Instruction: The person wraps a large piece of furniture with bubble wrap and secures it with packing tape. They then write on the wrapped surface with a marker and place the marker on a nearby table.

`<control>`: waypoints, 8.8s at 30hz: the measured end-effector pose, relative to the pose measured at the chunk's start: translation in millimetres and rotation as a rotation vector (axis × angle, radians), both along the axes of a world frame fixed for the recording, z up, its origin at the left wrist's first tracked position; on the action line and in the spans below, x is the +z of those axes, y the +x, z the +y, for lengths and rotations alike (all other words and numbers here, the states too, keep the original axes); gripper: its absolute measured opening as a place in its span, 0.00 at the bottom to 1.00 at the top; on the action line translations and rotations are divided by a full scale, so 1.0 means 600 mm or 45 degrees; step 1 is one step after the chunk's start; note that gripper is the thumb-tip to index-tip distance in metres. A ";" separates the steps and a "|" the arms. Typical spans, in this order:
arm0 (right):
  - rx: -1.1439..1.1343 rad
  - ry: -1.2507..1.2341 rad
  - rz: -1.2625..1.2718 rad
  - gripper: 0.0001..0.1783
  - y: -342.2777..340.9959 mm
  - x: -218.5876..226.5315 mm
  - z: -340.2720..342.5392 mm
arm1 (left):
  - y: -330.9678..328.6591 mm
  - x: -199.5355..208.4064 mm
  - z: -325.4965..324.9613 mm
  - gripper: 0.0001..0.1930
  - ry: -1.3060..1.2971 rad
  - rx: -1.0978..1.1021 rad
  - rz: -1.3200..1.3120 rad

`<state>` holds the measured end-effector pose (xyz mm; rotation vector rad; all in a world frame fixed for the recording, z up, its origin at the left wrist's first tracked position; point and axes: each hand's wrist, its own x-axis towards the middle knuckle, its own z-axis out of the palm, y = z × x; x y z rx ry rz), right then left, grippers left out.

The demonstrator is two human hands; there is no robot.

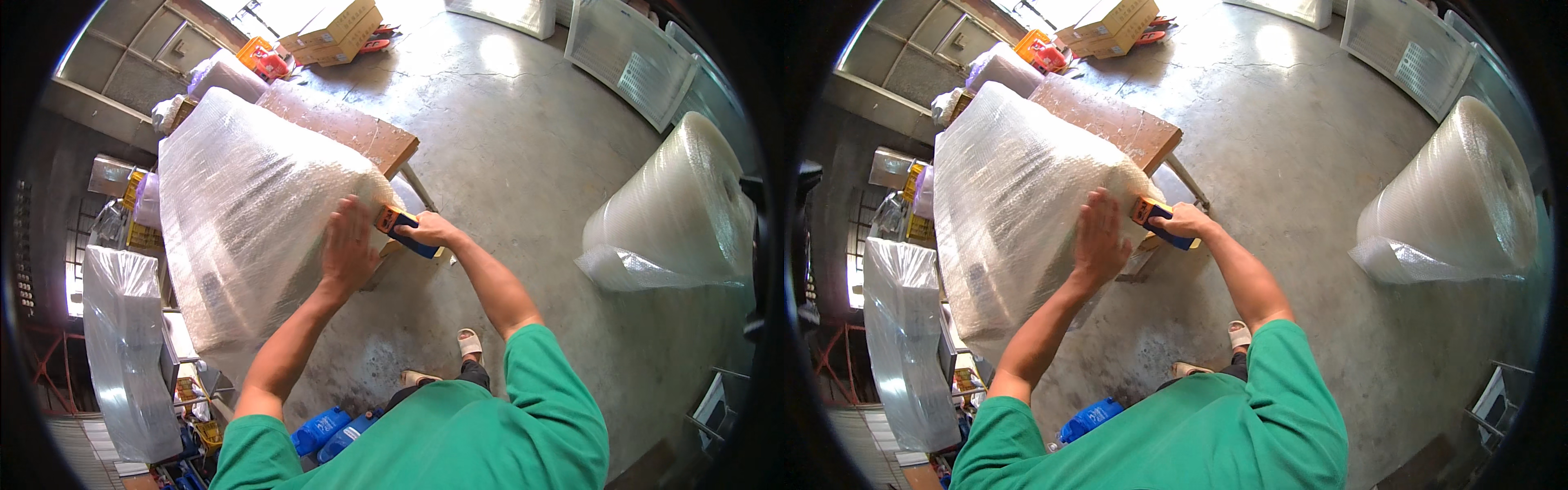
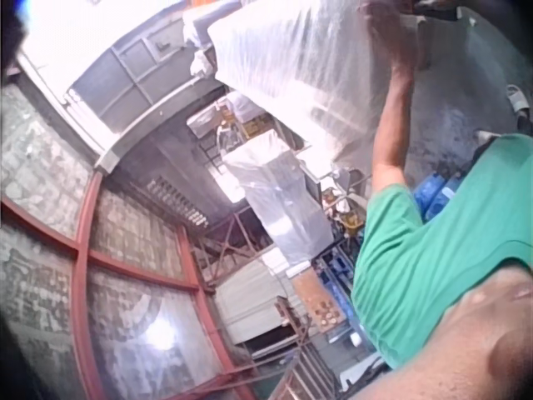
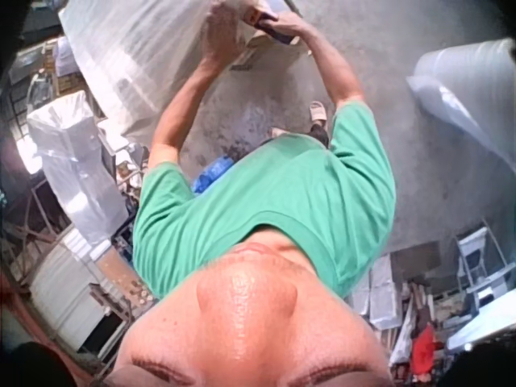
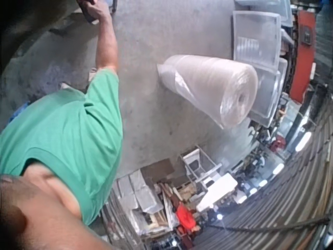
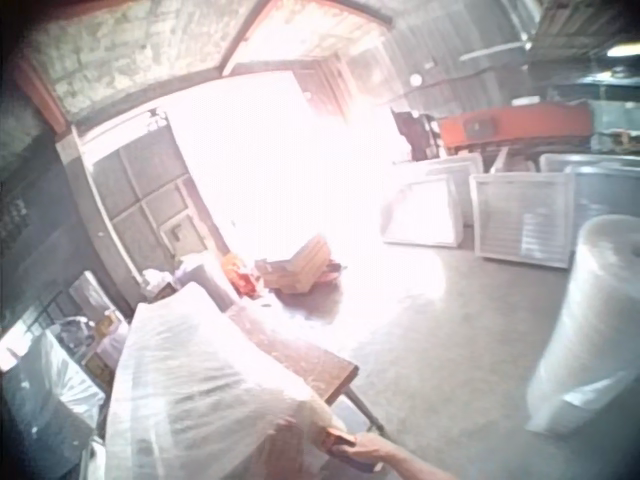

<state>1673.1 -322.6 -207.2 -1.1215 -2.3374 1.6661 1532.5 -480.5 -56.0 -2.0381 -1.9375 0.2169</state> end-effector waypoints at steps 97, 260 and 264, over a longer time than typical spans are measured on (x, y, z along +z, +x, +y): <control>-0.028 -1.472 0.215 0.26 -0.283 0.153 -0.658 | -0.215 -0.023 -0.811 0.08 0.801 0.406 -1.581; -0.278 -0.119 0.671 0.36 -0.402 0.049 -0.788 | -0.355 -0.178 -0.576 0.24 0.846 0.480 -1.615; -0.398 -0.480 0.898 0.42 -0.425 0.019 -0.775 | -0.359 -0.194 -0.584 0.26 0.860 0.367 -1.737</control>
